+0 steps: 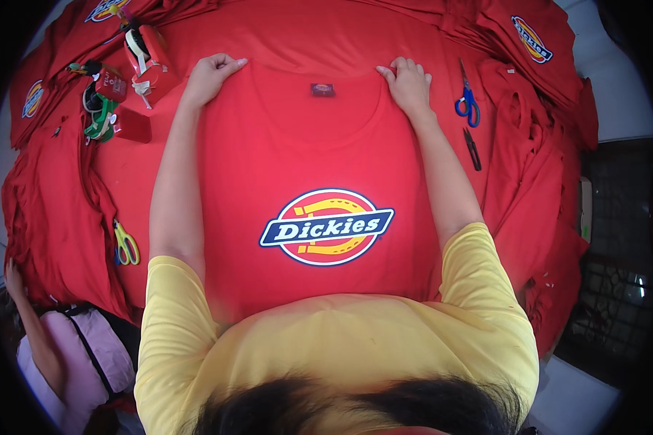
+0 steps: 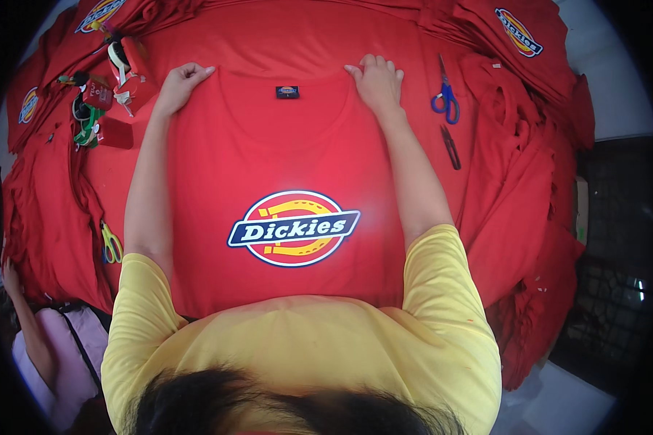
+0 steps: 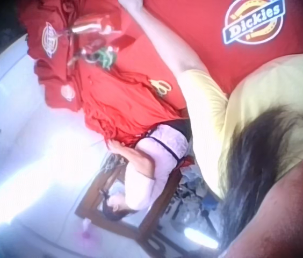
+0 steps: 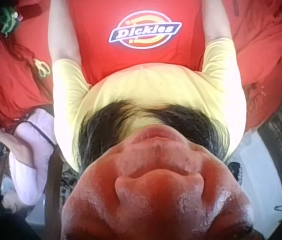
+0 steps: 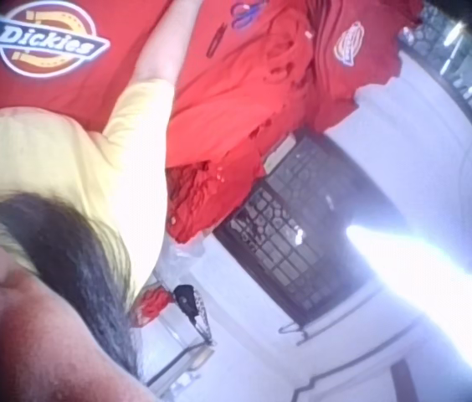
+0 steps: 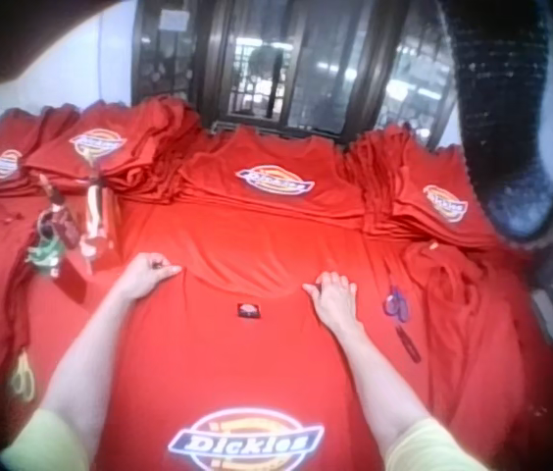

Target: The person folds red and beige garments on a large table, smooths the fabric by hand, and applies small stickers to the items.

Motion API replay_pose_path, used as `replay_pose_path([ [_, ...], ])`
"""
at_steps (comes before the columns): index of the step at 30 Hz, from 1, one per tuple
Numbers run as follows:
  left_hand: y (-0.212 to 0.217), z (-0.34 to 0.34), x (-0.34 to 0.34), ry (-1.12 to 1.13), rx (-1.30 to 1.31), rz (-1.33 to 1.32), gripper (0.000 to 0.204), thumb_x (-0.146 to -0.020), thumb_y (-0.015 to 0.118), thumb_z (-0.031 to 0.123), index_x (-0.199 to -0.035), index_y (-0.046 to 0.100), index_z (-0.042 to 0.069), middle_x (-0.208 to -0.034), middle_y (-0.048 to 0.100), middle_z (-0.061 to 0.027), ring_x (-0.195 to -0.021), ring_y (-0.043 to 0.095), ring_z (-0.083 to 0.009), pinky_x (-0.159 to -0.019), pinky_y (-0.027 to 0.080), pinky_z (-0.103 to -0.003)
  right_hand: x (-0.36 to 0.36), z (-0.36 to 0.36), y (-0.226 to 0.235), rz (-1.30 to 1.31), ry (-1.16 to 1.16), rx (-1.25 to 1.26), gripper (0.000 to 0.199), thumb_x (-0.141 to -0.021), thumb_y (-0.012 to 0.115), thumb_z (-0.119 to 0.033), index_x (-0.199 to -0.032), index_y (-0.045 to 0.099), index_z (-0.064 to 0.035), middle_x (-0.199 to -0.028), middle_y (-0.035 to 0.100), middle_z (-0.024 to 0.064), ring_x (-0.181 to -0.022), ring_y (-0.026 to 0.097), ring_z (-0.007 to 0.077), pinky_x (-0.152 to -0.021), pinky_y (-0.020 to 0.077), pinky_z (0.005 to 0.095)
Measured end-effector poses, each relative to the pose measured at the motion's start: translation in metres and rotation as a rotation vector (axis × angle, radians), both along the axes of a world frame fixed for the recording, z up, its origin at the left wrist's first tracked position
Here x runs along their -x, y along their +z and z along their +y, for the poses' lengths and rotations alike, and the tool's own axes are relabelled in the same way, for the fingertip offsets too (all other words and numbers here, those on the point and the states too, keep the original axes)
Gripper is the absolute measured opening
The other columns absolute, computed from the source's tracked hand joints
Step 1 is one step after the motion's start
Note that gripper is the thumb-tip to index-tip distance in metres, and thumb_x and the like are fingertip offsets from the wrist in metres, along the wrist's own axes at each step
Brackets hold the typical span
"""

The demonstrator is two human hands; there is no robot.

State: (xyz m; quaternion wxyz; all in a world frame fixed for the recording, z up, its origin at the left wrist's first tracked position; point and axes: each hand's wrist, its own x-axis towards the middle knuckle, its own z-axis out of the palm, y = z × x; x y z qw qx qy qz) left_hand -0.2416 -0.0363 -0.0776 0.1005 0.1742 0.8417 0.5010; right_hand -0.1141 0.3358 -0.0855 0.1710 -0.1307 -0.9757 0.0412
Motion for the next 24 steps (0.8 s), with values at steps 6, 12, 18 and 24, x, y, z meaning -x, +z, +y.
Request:
replay_pose_path([
  [6,-0.012,0.011,-0.021,0.169,0.460,0.588,0.038,-0.082,0.067,0.042,-0.081,0.061,0.005,-0.070,0.064,-0.0108,-0.068,0.062,-0.0293,-0.077,0.046,-0.042,-0.001,-0.003,-0.002,0.097,-0.041,-0.041,0.041,-0.087,0.058,-0.049,-0.097,0.061,-0.0095,-0.101,0.061,0.0064,-0.101,0.053,0.0279,-0.085,0.0360,0.0470],
  [12,-0.002,0.004,-0.007,-0.010,0.382,0.366,0.034,-0.085,0.066,0.036,-0.094,0.064,0.003,-0.084,0.067,-0.0111,-0.081,0.063,-0.0222,-0.075,0.047,-0.036,-0.002,0.006,0.017,-0.088,0.116,0.268,0.033,-0.085,0.062,-0.043,-0.096,0.064,-0.0114,-0.105,0.063,0.0065,-0.106,0.051,0.0250,-0.094,0.0311,0.0452],
  [18,0.019,0.014,0.001,-0.006,0.216,0.240,0.033,-0.086,0.067,0.032,-0.100,0.064,0.002,-0.078,0.061,-0.0046,-0.076,0.056,-0.0118,-0.071,0.045,-0.029,0.007,0.017,0.006,0.034,0.104,0.532,0.029,-0.086,0.064,-0.033,-0.105,0.061,-0.0110,-0.107,0.063,0.0054,-0.107,0.053,0.0243,-0.094,0.0323,0.0449],
  [24,-0.014,0.016,-0.020,0.152,0.400,0.570,0.034,-0.086,0.064,0.037,-0.093,0.058,0.004,-0.088,0.064,-0.0112,-0.083,0.062,-0.0297,-0.071,0.048,-0.038,0.000,-0.005,-0.011,0.143,0.063,-0.033,0.027,-0.089,0.060,-0.034,-0.105,0.058,-0.0121,-0.104,0.062,0.0065,-0.099,0.054,0.0266,-0.083,0.0363,0.0451],
])
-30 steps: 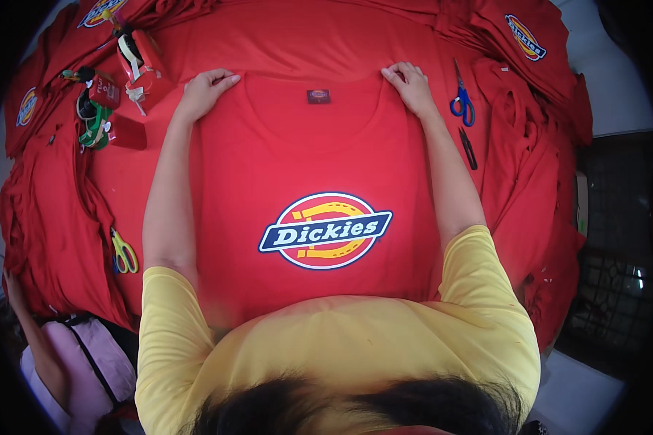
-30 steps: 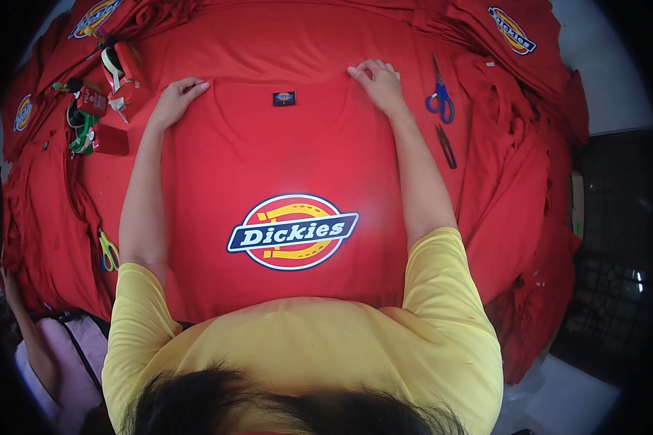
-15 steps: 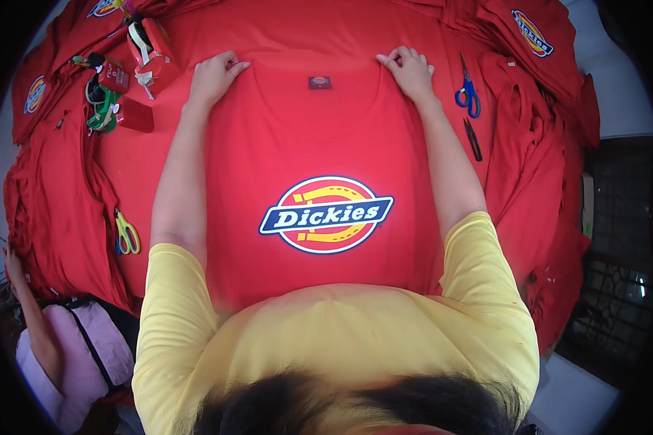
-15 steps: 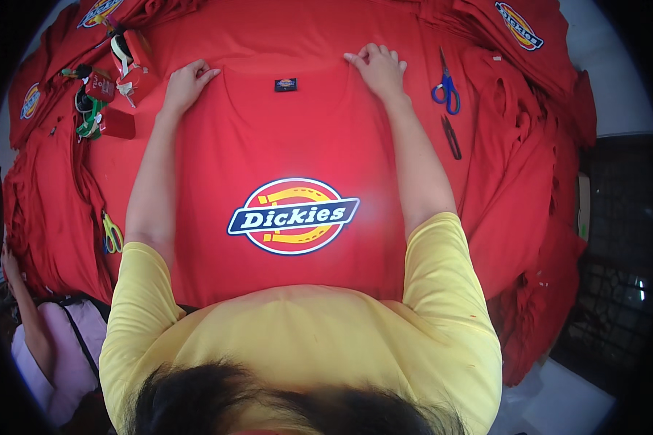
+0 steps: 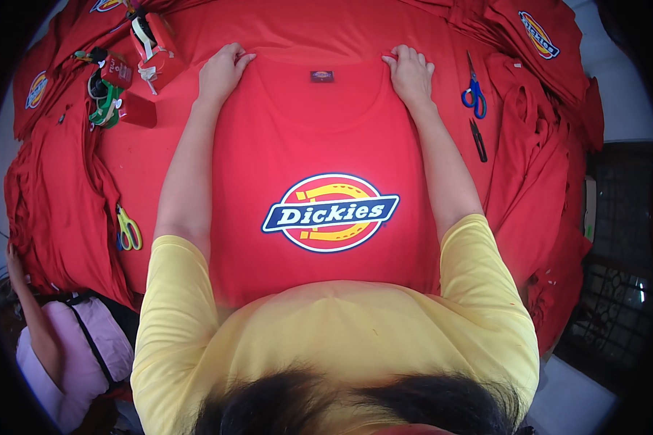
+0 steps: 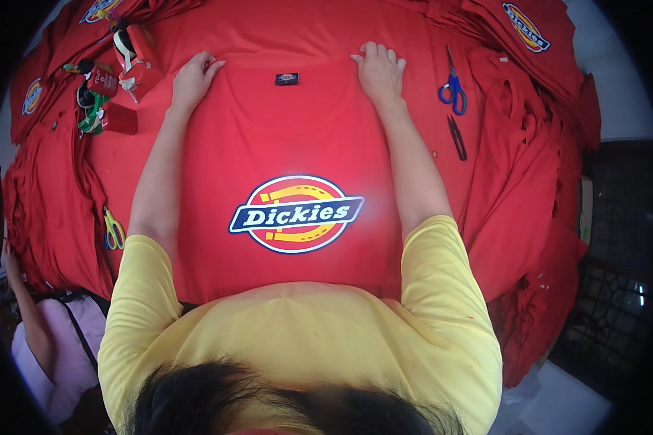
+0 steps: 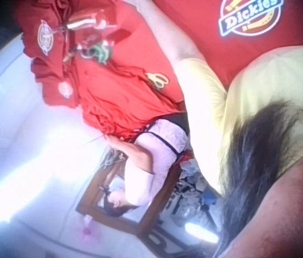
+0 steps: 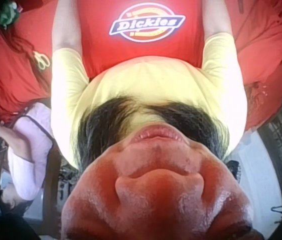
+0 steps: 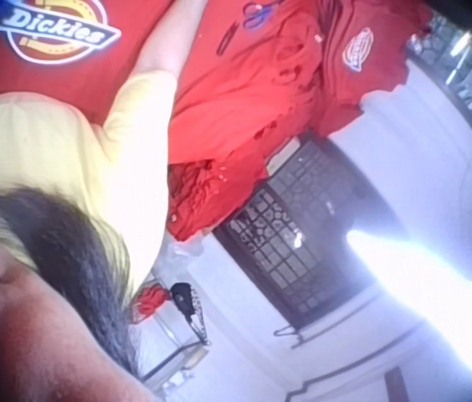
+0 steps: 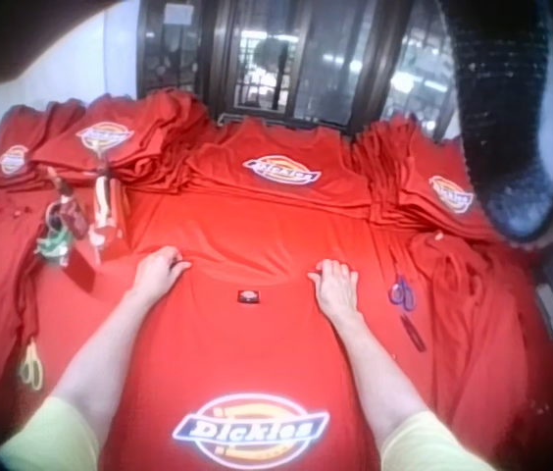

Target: The person folds red and beige garments on a large table, smooths the fabric by hand, and applies small stickers to the items.

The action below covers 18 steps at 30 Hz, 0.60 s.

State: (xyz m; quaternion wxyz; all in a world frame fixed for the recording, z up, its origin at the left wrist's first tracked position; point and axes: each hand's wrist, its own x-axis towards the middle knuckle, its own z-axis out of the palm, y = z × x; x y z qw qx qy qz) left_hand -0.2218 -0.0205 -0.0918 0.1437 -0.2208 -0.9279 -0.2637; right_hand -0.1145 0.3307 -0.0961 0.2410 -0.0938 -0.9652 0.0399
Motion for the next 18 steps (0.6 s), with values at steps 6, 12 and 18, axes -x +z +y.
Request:
replay_pose_path([
  [6,0.014,0.004,-0.029,0.095,0.161,0.269,0.025,-0.087,0.063,0.029,-0.094,0.058,0.006,-0.099,0.060,-0.0100,-0.096,0.056,-0.0314,-0.079,0.046,-0.039,-0.035,-0.018,0.026,0.068,0.166,-0.129,0.021,-0.088,0.059,-0.027,-0.100,0.063,-0.0103,-0.100,0.061,0.0057,-0.094,0.052,0.0257,-0.081,0.0368,0.0420],
  [12,0.005,0.002,-0.114,-0.076,-0.026,-0.003,0.021,-0.087,0.061,0.018,-0.104,0.060,0.006,-0.106,0.058,-0.0126,-0.101,0.054,-0.0328,-0.088,0.045,-0.042,-0.118,-0.095,0.015,0.000,0.555,0.028,0.016,-0.084,0.065,-0.016,-0.097,0.067,-0.0078,-0.098,0.060,0.0070,-0.099,0.051,0.0262,-0.090,0.0367,0.0408],
  [18,-0.004,-0.003,-0.117,-0.066,0.052,-0.088,0.050,-0.086,0.062,0.034,-0.128,0.051,0.008,-0.136,0.043,-0.0128,-0.128,0.040,-0.0298,-0.106,0.035,-0.039,-0.112,-0.096,0.012,-0.102,0.498,0.142,0.015,-0.085,0.065,-0.022,-0.091,0.067,-0.0092,-0.096,0.058,0.0047,-0.102,0.048,0.0245,-0.095,0.0326,0.0438],
])
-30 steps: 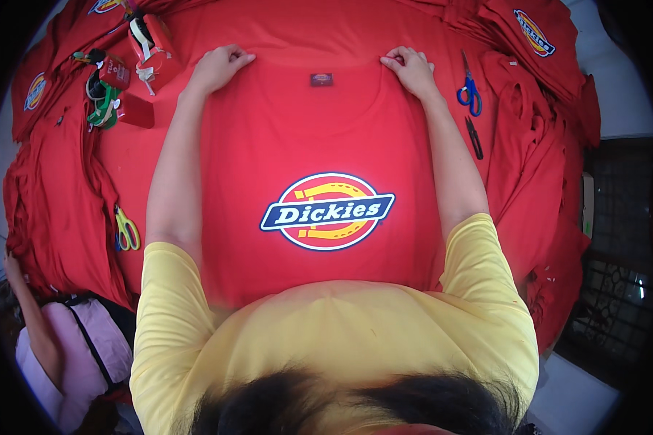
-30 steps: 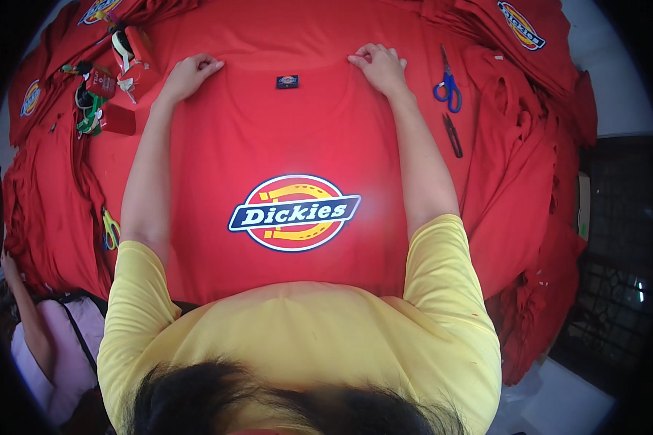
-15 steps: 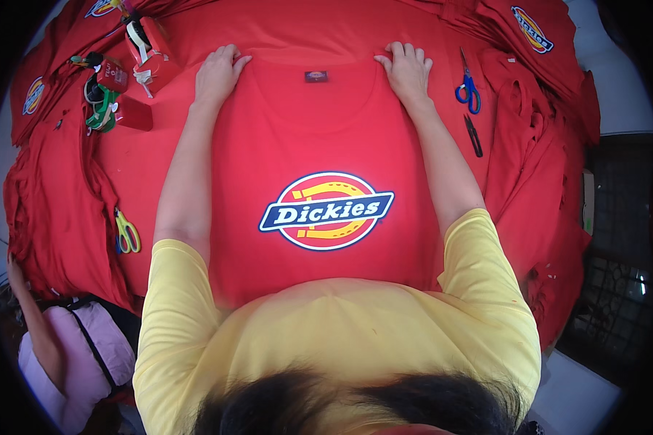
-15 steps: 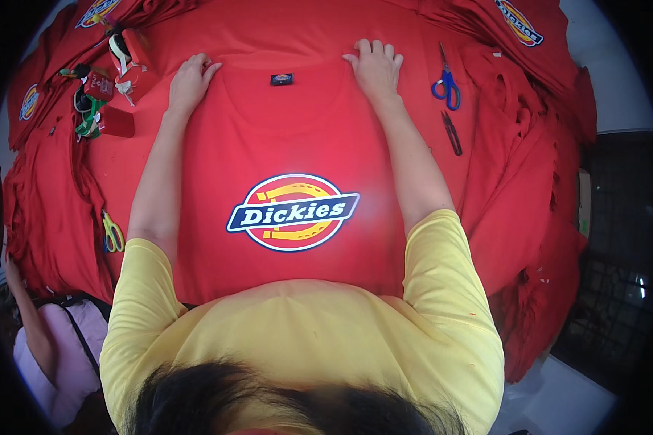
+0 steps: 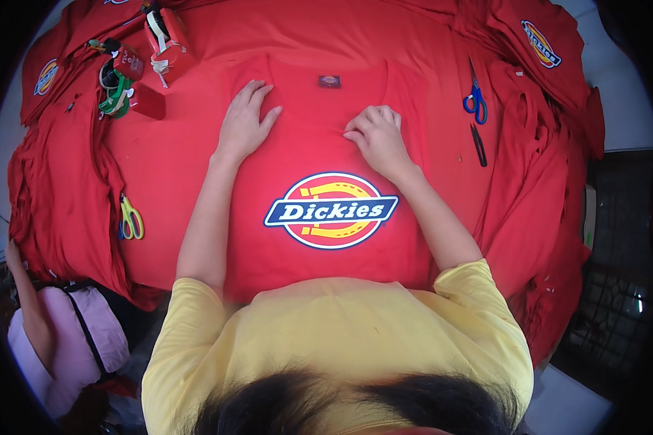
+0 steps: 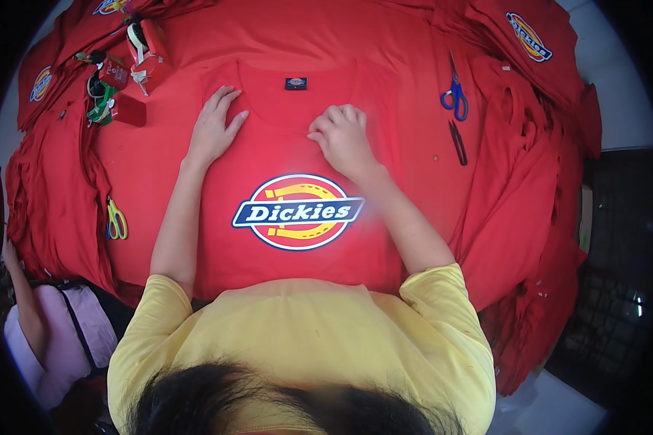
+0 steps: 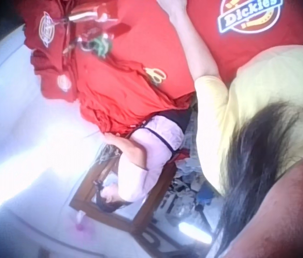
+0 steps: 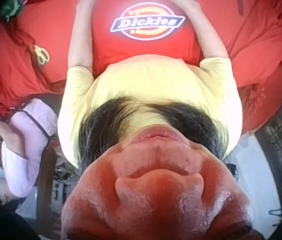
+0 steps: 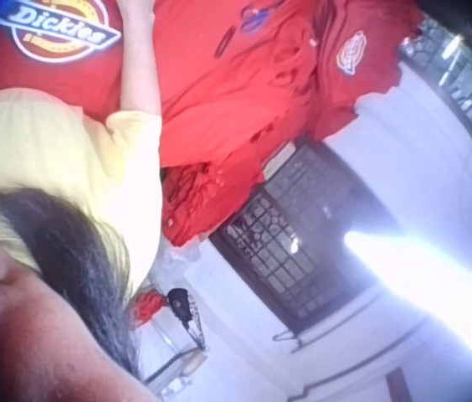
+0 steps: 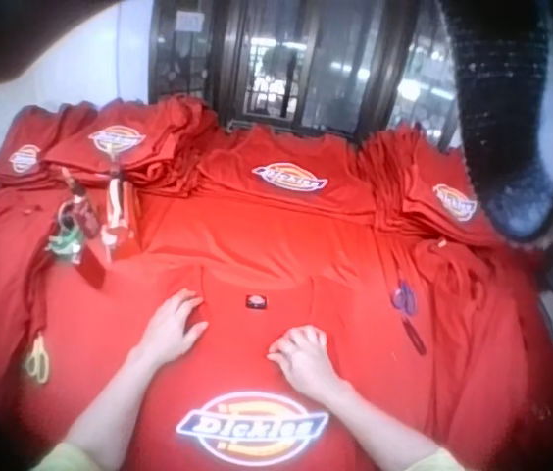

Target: The person folds red and beige garments on a large table, smooths the fabric by hand, and applies small stickers to the items.

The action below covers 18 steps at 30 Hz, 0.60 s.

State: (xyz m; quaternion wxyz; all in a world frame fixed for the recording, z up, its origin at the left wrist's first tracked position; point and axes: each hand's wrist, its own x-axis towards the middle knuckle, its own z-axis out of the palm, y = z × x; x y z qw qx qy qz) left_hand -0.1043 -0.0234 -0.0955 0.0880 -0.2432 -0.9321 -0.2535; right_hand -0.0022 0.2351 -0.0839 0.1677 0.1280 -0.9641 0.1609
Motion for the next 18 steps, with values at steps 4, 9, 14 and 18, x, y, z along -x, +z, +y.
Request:
replay_pose_path([
  [4,0.007,0.001,-0.003,0.019,0.258,0.017,0.079,-0.081,0.061,0.056,-0.143,0.037,0.012,-0.149,0.030,-0.0111,-0.140,0.025,-0.0269,-0.115,0.021,-0.041,0.018,0.005,0.000,0.030,0.028,0.034,0.015,-0.085,0.064,-0.024,-0.087,0.066,-0.0098,-0.097,0.058,0.0046,-0.105,0.046,0.0251,-0.096,0.0300,0.0434],
  [9,-0.005,0.004,0.006,0.022,0.332,0.058,0.096,-0.077,0.051,0.074,-0.146,0.029,0.010,-0.152,0.026,-0.0105,-0.143,0.018,-0.0226,-0.117,0.012,-0.040,0.026,0.017,-0.009,0.159,0.006,-0.033,0.012,-0.086,0.062,-0.024,-0.087,0.066,-0.0127,-0.100,0.058,0.0007,-0.105,0.046,0.0245,-0.092,0.0317,0.0447],
  [14,-0.003,0.006,0.005,0.038,0.326,0.022,0.101,-0.075,0.057,0.070,-0.146,0.026,0.006,-0.153,0.023,-0.0105,-0.143,0.017,-0.0232,-0.117,0.012,-0.041,0.045,0.070,-0.006,0.248,-0.225,0.117,0.015,-0.087,0.058,-0.016,-0.098,0.068,-0.0115,-0.111,0.060,0.0033,-0.106,0.050,0.0267,-0.090,0.0376,0.0401],
  [18,0.002,0.014,0.007,0.064,0.348,-0.002,0.110,-0.069,0.056,0.078,-0.147,0.025,0.006,-0.154,0.022,-0.0107,-0.143,0.016,-0.0227,-0.117,0.009,-0.041,0.076,0.106,-0.027,0.209,-0.109,0.027,0.026,-0.090,0.055,-0.015,-0.114,0.064,-0.0107,-0.123,0.059,0.0059,-0.113,0.051,0.0282,-0.095,0.0390,0.0388],
])
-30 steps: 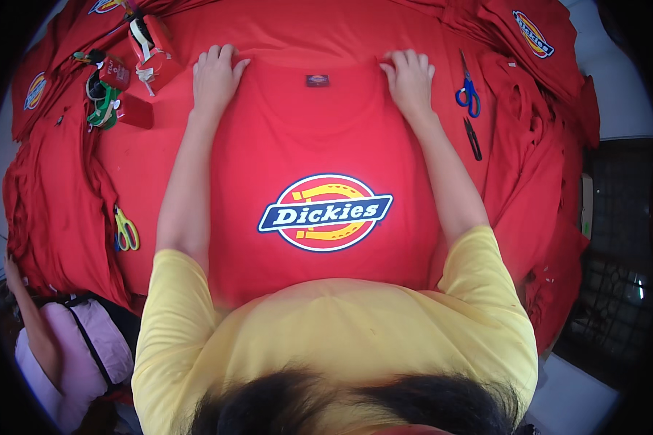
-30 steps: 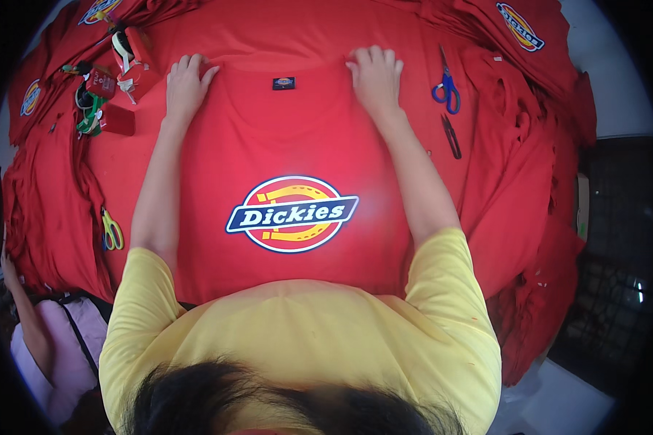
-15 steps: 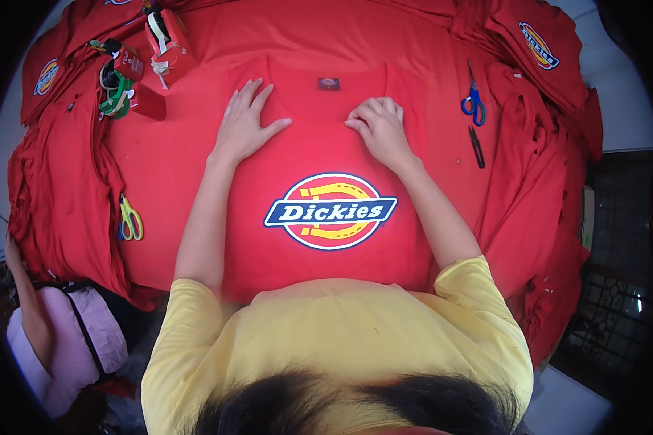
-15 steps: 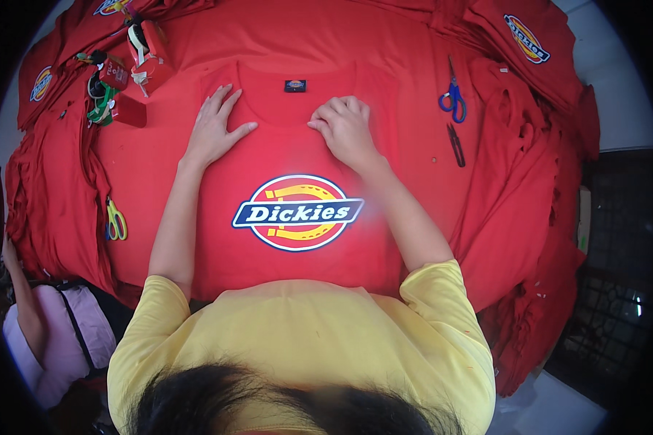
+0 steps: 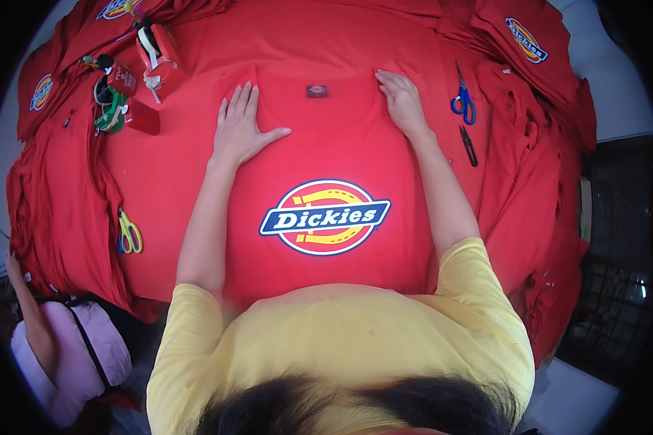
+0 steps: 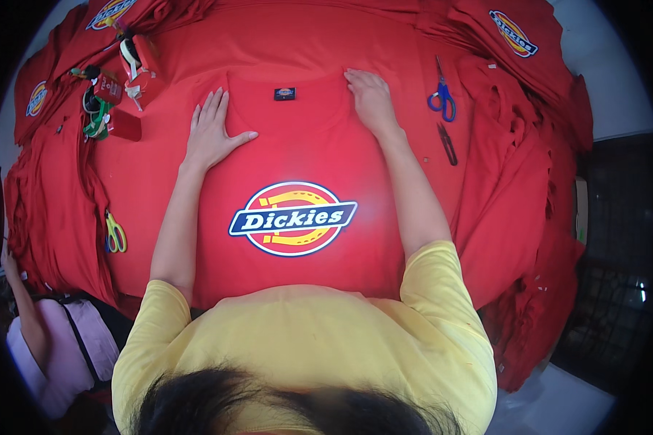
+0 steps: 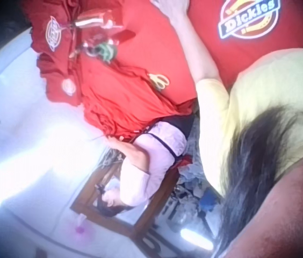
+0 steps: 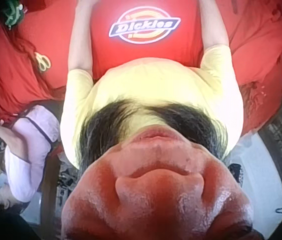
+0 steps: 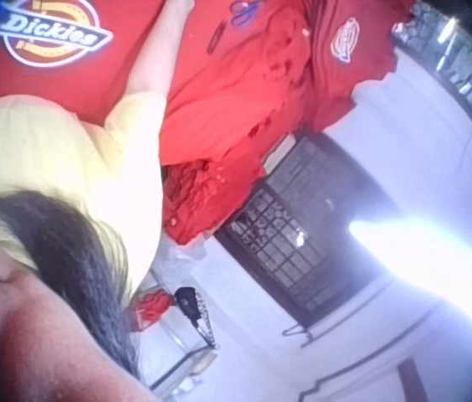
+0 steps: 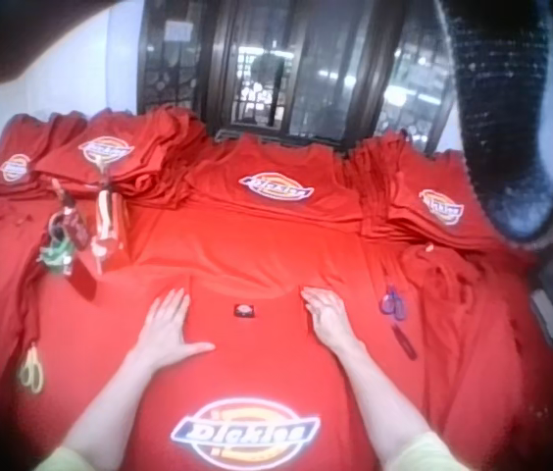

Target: The person folds red and beige garments on a large table, smooths the fabric by hand, and applies small stickers to the items.

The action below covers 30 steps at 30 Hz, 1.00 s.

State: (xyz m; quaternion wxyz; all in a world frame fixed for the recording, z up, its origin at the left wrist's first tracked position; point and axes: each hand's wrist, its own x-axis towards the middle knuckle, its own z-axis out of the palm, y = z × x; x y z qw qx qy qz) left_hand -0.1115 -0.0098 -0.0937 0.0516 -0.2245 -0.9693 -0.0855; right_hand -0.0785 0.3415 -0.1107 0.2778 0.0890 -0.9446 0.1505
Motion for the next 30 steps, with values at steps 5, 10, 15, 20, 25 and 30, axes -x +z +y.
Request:
replay_pose_path([
  [5,0.004,-0.001,-0.005,0.002,-0.067,0.047,0.090,-0.076,0.063,0.061,-0.143,0.034,0.007,-0.149,0.030,-0.0132,-0.140,0.024,-0.0256,-0.115,0.018,-0.042,0.012,-0.003,0.006,-0.049,-0.110,-0.076,0.029,-0.092,0.052,-0.017,-0.118,0.062,-0.0113,-0.126,0.057,0.0075,-0.116,0.050,0.0285,-0.097,0.0377,0.0420],
  [10,0.008,0.029,-0.062,-0.388,-0.445,0.104,0.040,-0.082,0.065,0.011,-0.121,0.058,0.006,-0.123,0.059,-0.0125,-0.116,0.053,-0.0289,-0.100,0.042,-0.041,0.027,-0.010,0.024,-0.131,-0.249,0.106,0.023,-0.092,0.053,-0.024,-0.108,0.064,-0.0108,-0.112,0.060,0.0065,-0.106,0.052,0.0276,-0.090,0.0375,0.0442],
  [15,0.013,0.046,-0.099,-0.467,-0.036,-0.026,0.076,-0.085,0.056,0.052,-0.146,0.031,0.013,-0.152,0.026,-0.0064,-0.143,0.018,-0.0252,-0.116,0.011,-0.051,0.036,-0.004,0.012,0.013,-0.487,-0.102,0.024,-0.091,0.056,-0.033,-0.098,0.063,-0.0111,-0.098,0.059,0.0064,-0.096,0.051,0.0272,-0.084,0.0353,0.0448],
  [20,0.015,0.055,-0.093,-0.558,-0.041,-0.001,0.081,-0.084,0.050,0.062,-0.146,0.030,0.014,-0.154,0.022,-0.0053,-0.143,0.015,-0.0253,-0.115,0.006,-0.055,0.038,-0.014,0.011,-0.016,-0.495,-0.221,0.026,-0.090,0.057,-0.036,-0.098,0.062,-0.0120,-0.096,0.059,0.0069,-0.094,0.052,0.0270,-0.081,0.0360,0.0458],
  [25,-0.013,0.098,-0.091,-0.555,-0.130,0.038,0.076,-0.088,0.044,0.060,-0.146,0.030,0.012,-0.153,0.026,-0.0058,-0.143,0.017,-0.0254,-0.115,0.006,-0.054,0.038,-0.012,0.011,0.061,-0.483,-0.273,0.025,-0.088,0.059,-0.036,-0.095,0.063,-0.0123,-0.094,0.059,0.0063,-0.092,0.052,0.0269,-0.079,0.0364,0.0457],
  [30,-0.006,0.112,-0.108,-0.439,-0.117,0.070,0.071,-0.092,0.040,0.057,-0.145,0.033,0.011,-0.151,0.028,-0.0094,-0.142,0.018,-0.0266,-0.114,0.007,-0.053,0.031,-0.015,0.019,0.124,-0.460,-0.303,0.023,-0.087,0.059,-0.033,-0.093,0.064,-0.0119,-0.091,0.059,0.0059,-0.090,0.052,0.0268,-0.078,0.0367,0.0452],
])
